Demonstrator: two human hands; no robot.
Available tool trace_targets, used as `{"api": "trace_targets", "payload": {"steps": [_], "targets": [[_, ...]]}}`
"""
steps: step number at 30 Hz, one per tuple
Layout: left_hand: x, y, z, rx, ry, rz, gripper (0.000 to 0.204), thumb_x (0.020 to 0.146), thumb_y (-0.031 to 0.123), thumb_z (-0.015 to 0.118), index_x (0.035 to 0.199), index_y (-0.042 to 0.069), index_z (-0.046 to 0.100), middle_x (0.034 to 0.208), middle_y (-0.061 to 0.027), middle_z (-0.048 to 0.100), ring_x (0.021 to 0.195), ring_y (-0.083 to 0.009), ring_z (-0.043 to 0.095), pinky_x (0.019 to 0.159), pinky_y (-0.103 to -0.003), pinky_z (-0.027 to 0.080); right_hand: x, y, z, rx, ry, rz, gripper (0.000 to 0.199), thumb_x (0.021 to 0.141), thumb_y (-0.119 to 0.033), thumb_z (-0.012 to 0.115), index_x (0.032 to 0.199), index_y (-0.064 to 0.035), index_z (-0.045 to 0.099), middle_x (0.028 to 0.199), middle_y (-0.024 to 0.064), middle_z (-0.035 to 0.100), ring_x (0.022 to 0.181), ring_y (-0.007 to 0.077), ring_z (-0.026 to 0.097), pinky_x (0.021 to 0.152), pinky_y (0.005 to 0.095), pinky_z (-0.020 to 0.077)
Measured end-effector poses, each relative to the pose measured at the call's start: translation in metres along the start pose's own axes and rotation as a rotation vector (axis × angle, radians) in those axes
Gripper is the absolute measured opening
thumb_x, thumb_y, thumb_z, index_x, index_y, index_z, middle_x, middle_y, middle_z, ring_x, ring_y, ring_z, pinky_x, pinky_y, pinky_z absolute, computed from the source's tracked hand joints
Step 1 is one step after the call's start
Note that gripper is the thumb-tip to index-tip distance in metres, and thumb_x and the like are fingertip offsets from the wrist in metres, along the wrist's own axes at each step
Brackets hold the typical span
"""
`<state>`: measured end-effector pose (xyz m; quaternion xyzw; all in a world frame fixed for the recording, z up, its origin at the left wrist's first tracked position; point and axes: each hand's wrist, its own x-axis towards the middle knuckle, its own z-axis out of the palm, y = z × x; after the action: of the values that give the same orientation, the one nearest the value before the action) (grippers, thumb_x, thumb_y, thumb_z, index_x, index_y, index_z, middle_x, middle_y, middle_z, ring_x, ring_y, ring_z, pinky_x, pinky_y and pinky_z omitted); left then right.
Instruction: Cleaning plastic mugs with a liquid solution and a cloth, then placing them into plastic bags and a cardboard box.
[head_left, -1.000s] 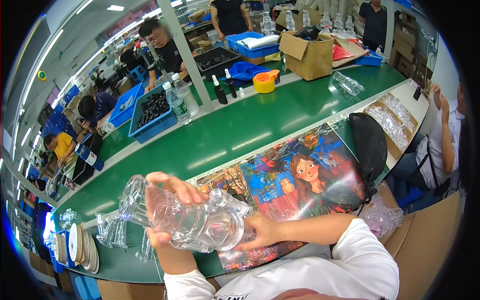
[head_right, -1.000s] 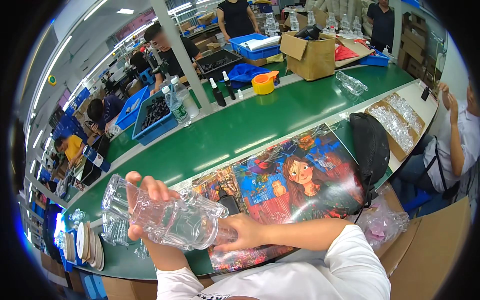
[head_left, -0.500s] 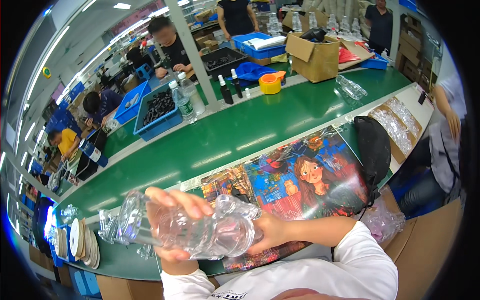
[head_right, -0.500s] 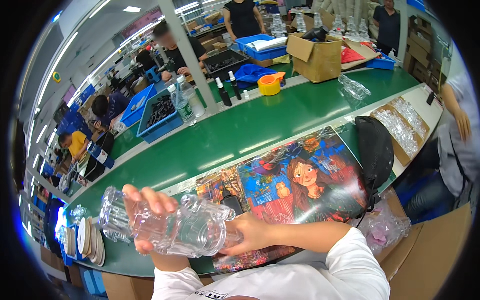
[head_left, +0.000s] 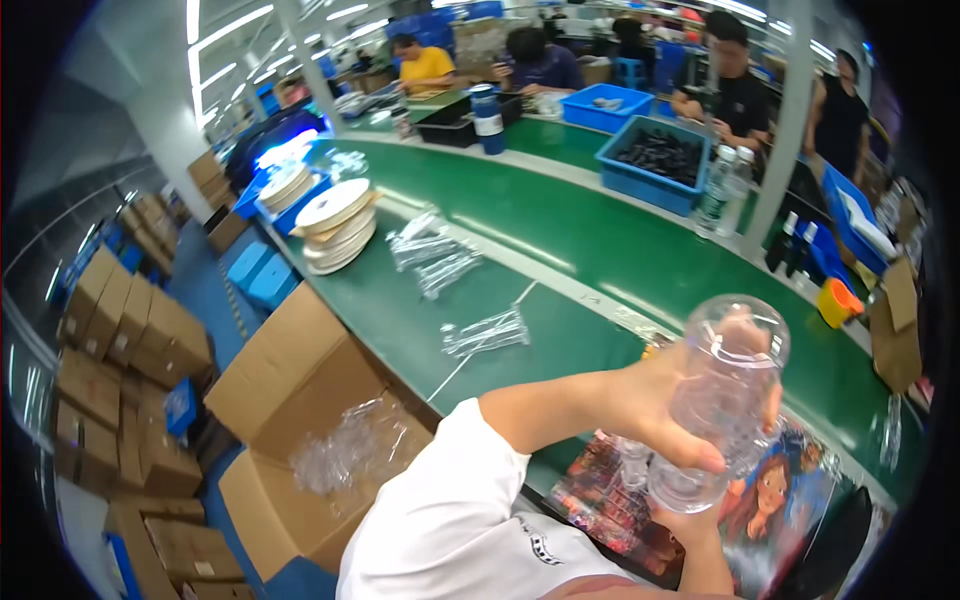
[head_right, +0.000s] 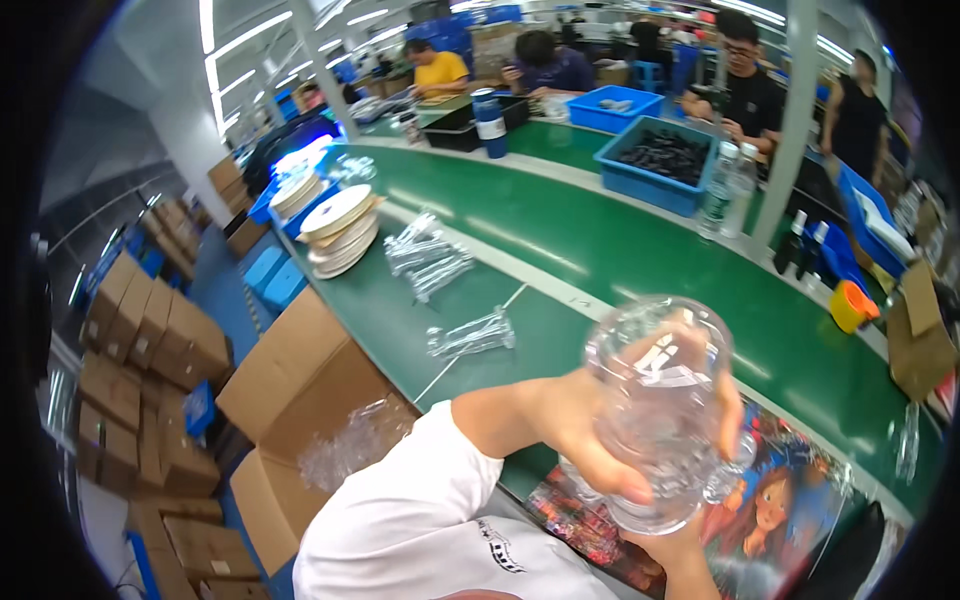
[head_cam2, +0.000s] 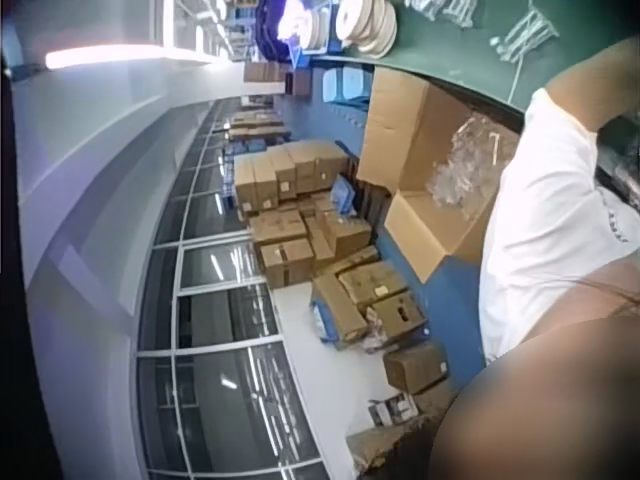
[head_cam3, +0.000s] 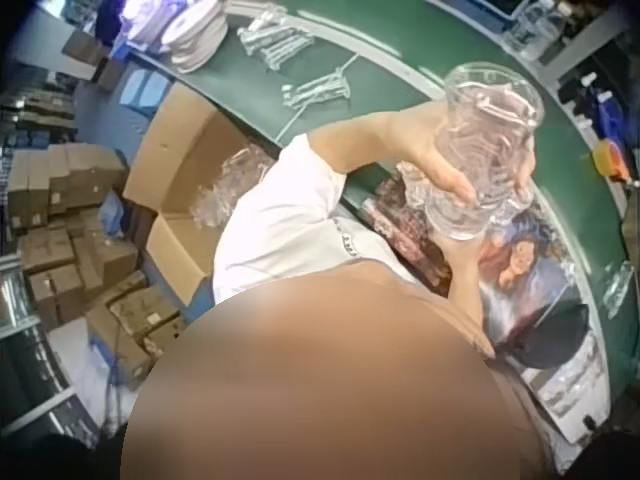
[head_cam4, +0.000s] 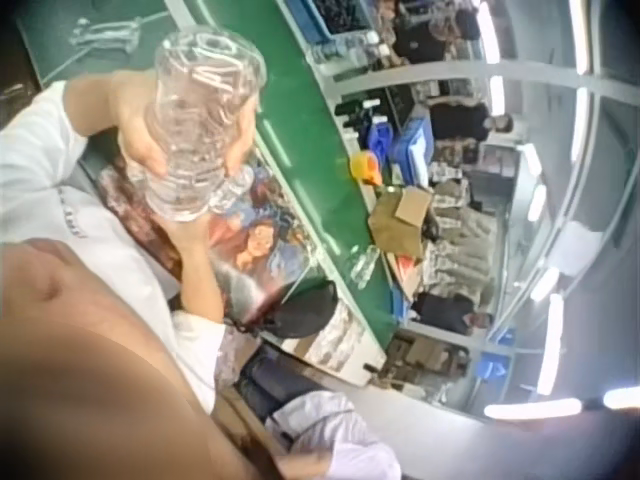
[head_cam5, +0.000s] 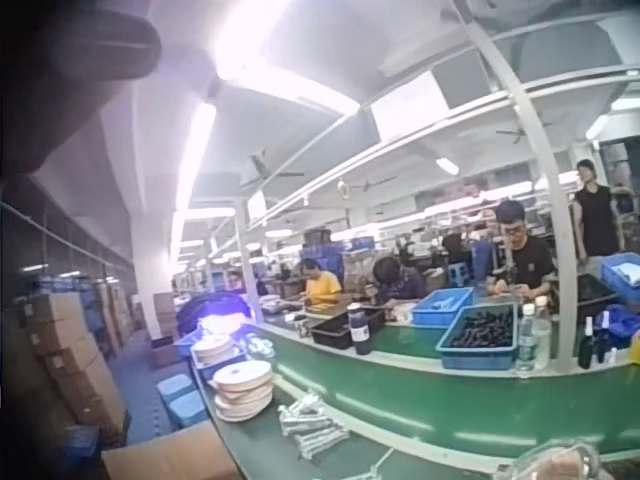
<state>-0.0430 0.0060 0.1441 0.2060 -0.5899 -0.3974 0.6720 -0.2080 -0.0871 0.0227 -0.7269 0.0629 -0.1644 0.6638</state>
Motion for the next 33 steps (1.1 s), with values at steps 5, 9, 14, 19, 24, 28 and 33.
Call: {"api": "trace_targets", "payload": {"steps": [5, 9, 14, 19, 24, 28, 33], "targets": [[-0.011, 0.003, 0.0, -0.119, 0.086, -0.007, 0.073, 0.063, 0.013, 0.078, 0.119, 0.009, 0.031, 0.102, -0.0084, 0.051, 0.099, -0.018, 0.05, 0.086, -0.033, 0.042, 0.0, 0.018, 0.0, -0.135, 0.034, -0.006, 0.07, 0.051, -0.006, 0.076, 0.112, -0.0044, 0.042, 0.095, 0.0041, 0.054, 0.085, 0.0158, 0.056, 0.075, 0.0308, 0.0467], [-0.005, -0.001, -0.007, -0.048, -0.039, 0.025, 0.073, 0.063, 0.012, 0.078, 0.119, 0.009, 0.032, 0.102, -0.0088, 0.051, 0.099, -0.0183, 0.051, 0.086, -0.034, 0.042, -0.002, 0.023, -0.011, -0.05, -0.016, 0.1, 0.072, 0.05, -0.008, 0.077, 0.113, -0.005, 0.041, 0.093, 0.0038, 0.054, 0.081, 0.0155, 0.056, 0.073, 0.0303, 0.0471], [-0.005, -0.002, -0.004, -0.053, -0.062, -0.029, 0.072, 0.064, 0.011, 0.077, 0.12, 0.009, 0.032, 0.102, -0.0109, 0.051, 0.099, -0.0202, 0.051, 0.086, -0.035, 0.042, 0.004, 0.002, 0.0, -0.022, 0.006, 0.028, 0.072, 0.053, -0.009, 0.078, 0.114, -0.0042, 0.041, 0.094, 0.0051, 0.055, 0.082, 0.0173, 0.057, 0.075, 0.0316, 0.0474], [-0.01, -0.003, -0.008, -0.013, -0.017, 0.129, 0.07, 0.063, 0.009, 0.076, 0.119, 0.01, 0.034, 0.105, -0.0138, 0.051, 0.1, -0.0233, 0.05, 0.086, -0.037, 0.043, 0.016, 0.002, -0.01, -0.162, -0.055, -0.004, 0.078, 0.053, -0.014, 0.08, 0.119, -0.0028, 0.039, 0.107, 0.009, 0.053, 0.094, 0.02, 0.055, 0.081, 0.0349, 0.0459], [-0.002, 0.013, -0.03, 0.411, 0.062, 0.304, 0.066, 0.062, 0.005, 0.075, 0.117, 0.011, 0.04, 0.101, -0.0148, 0.053, 0.1, -0.025, 0.052, 0.086, -0.039, 0.043, 0.032, 0.002, -0.019, -0.332, 0.422, -0.563, 0.063, 0.061, -0.019, 0.077, 0.113, -0.0035, 0.045, 0.115, 0.0164, 0.051, 0.107, 0.0296, 0.049, 0.092, 0.0401, 0.037], [0.04, -0.005, -0.046, 0.981, 0.235, 0.261, 0.059, 0.063, 0.01, 0.075, 0.113, 0.008, 0.044, 0.098, -0.012, 0.057, 0.095, -0.0243, 0.056, 0.083, -0.035, 0.045, 0.027, 0.01, -0.036, -0.517, 0.55, -0.614, 0.049, 0.068, -0.007, 0.068, 0.111, -0.0037, 0.044, 0.111, 0.0152, 0.052, 0.105, 0.0283, 0.05, 0.092, 0.0397, 0.0362], [0.109, -0.072, -0.122, 1.798, -0.036, -0.055, 0.063, 0.066, 0.036, 0.074, 0.112, 0.004, 0.045, 0.103, -0.0179, 0.056, 0.095, -0.0344, 0.055, 0.078, -0.04, 0.046, 0.027, 0.0, -0.024, -0.59, 0.528, -0.646, 0.039, 0.071, -0.007, 0.064, 0.107, -0.0056, 0.049, 0.112, 0.0145, 0.052, 0.098, 0.0305, 0.052, 0.085, 0.0397, 0.0397]]}}
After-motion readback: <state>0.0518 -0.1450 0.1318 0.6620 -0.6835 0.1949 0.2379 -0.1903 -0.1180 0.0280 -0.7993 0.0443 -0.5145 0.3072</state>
